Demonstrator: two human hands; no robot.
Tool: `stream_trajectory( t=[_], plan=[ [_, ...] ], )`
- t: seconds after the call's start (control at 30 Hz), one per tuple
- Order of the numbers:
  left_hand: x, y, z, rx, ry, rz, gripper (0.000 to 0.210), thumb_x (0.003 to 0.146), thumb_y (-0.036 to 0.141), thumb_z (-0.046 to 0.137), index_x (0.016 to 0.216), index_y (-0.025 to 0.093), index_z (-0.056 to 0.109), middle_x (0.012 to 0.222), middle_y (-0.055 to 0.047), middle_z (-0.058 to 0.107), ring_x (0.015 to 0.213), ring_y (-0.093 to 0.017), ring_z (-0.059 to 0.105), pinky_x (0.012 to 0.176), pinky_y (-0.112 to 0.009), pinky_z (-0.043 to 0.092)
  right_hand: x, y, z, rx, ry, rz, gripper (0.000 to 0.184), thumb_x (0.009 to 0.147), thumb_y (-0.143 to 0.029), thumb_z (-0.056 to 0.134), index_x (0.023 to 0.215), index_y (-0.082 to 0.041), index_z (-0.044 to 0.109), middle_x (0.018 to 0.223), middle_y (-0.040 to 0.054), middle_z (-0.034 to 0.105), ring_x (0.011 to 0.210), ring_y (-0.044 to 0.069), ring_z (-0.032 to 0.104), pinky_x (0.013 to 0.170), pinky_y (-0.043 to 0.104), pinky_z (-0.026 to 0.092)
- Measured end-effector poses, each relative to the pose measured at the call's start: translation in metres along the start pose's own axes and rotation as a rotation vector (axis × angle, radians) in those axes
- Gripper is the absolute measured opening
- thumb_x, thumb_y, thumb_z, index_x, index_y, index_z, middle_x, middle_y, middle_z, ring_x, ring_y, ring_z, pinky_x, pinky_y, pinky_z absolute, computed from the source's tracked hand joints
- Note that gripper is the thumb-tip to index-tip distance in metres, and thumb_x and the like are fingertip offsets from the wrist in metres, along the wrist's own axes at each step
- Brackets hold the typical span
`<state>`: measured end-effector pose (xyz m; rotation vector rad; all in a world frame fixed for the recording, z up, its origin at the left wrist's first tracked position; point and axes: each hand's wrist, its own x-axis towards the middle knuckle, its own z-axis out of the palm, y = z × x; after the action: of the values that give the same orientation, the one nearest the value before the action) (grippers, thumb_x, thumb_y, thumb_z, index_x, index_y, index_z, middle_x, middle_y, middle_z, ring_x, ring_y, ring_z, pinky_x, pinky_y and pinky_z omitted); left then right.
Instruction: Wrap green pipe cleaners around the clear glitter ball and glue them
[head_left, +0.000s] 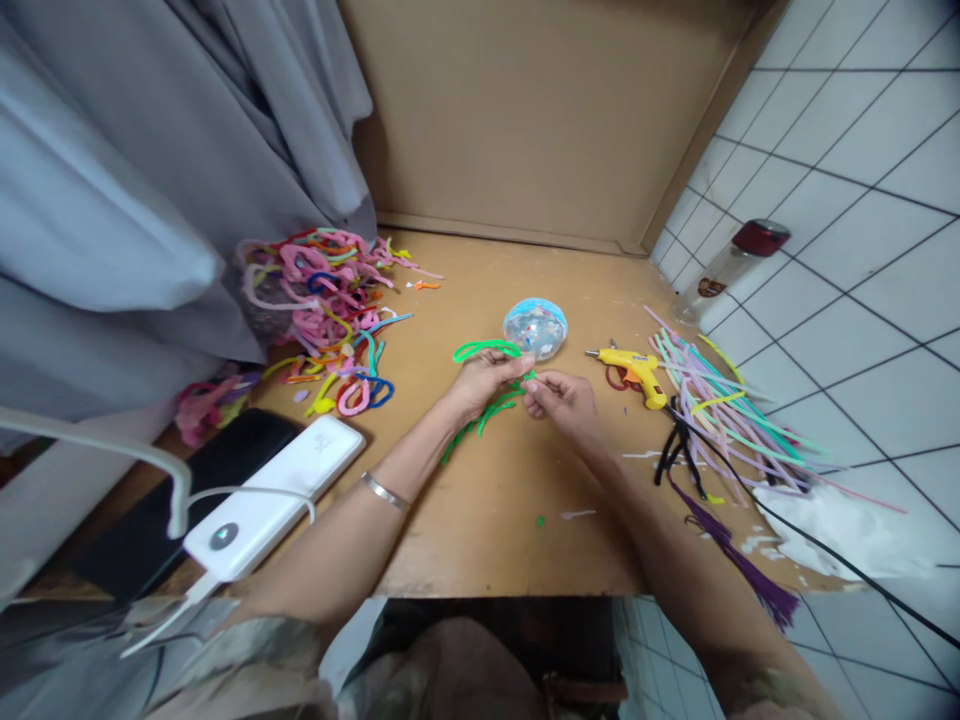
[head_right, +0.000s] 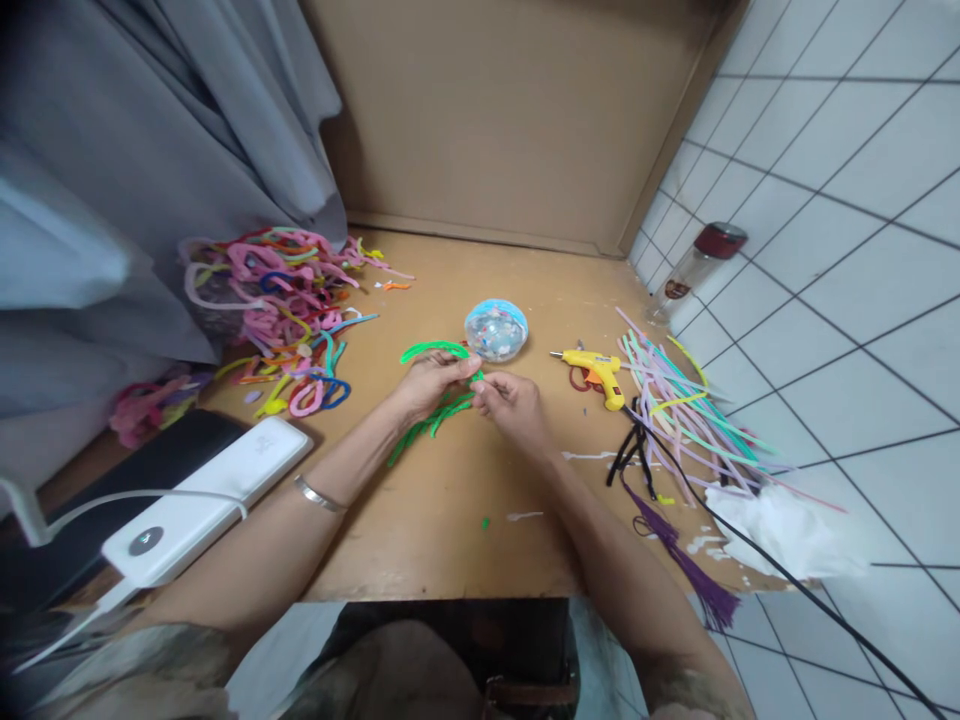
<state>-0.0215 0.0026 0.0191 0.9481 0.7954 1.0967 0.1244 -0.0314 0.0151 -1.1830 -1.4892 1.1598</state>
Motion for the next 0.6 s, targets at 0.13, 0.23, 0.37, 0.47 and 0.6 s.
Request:
stream_trajectory(
  t=[0.13, 0.23, 0.37, 0.47, 0.6],
  plan=[
    [0.0009, -0.0027, -0.0016, 0.016, -0.001, -0.023, 0.042, 0.05, 0.041, 0.087, 0.058, 0.015, 0.057, 0.053, 0.004, 0.054, 0.05, -0.008, 0.05, 0.053, -0.023, 0.041, 0.0013, -0.0049, -0.0025, 0.058, -0.041, 0.008, 0.038, 0.069, -0.056, 0.072, 0.067, -0.019, 0.062, 0.057, -0.0016, 0.062, 0.051, 0.009, 0.052, 0.054, 0.024, 0.045],
    [0.0018, -0.0035, -0.0041, 0.034, -0.02, -0.012, 0.041, 0.053, 0.042, 0.087, 0.058, 0.014, 0.057, 0.053, 0.003, 0.056, 0.049, -0.008, 0.052, 0.051, -0.024, 0.042, 0.0029, -0.0052, -0.0052, 0.12, -0.124, 0.052, 0.041, 0.066, -0.058, 0.075, 0.067, -0.018, 0.062, 0.059, -0.0009, 0.063, 0.054, 0.01, 0.055, 0.055, 0.022, 0.046],
    [0.0025, -0.0002, -0.0069, 0.015, -0.045, 0.003, 0.041, 0.055, 0.042, 0.086, 0.059, 0.014, 0.058, 0.053, 0.001, 0.058, 0.048, -0.009, 0.053, 0.051, -0.024, 0.042, 0.005, -0.0036, -0.0079, 0.307, -0.208, 0.226, 0.044, 0.074, -0.061, 0.068, 0.077, -0.017, 0.065, 0.069, 0.0027, 0.068, 0.057, 0.011, 0.06, 0.055, 0.022, 0.048],
    [0.0023, 0.0024, -0.0068, 0.001, -0.029, 0.022, 0.041, 0.052, 0.042, 0.088, 0.057, 0.013, 0.058, 0.051, 0.002, 0.057, 0.046, -0.007, 0.05, 0.05, -0.022, 0.039, 0.0052, -0.0031, -0.008, 0.458, -0.253, 0.354, 0.041, 0.081, -0.058, 0.062, 0.08, -0.017, 0.064, 0.07, 0.0033, 0.068, 0.057, 0.011, 0.061, 0.054, 0.023, 0.05],
    [0.0015, 0.0025, -0.0053, -0.006, -0.08, 0.008, 0.044, 0.05, 0.046, 0.088, 0.057, 0.013, 0.061, 0.054, 0.0, 0.06, 0.05, -0.008, 0.054, 0.054, -0.024, 0.043, 0.0037, -0.004, -0.006, 0.563, -0.274, 0.346, 0.033, 0.077, -0.049, 0.072, 0.08, -0.018, 0.063, 0.066, -0.0019, 0.064, 0.053, 0.009, 0.057, 0.051, 0.021, 0.047]
  ],
)
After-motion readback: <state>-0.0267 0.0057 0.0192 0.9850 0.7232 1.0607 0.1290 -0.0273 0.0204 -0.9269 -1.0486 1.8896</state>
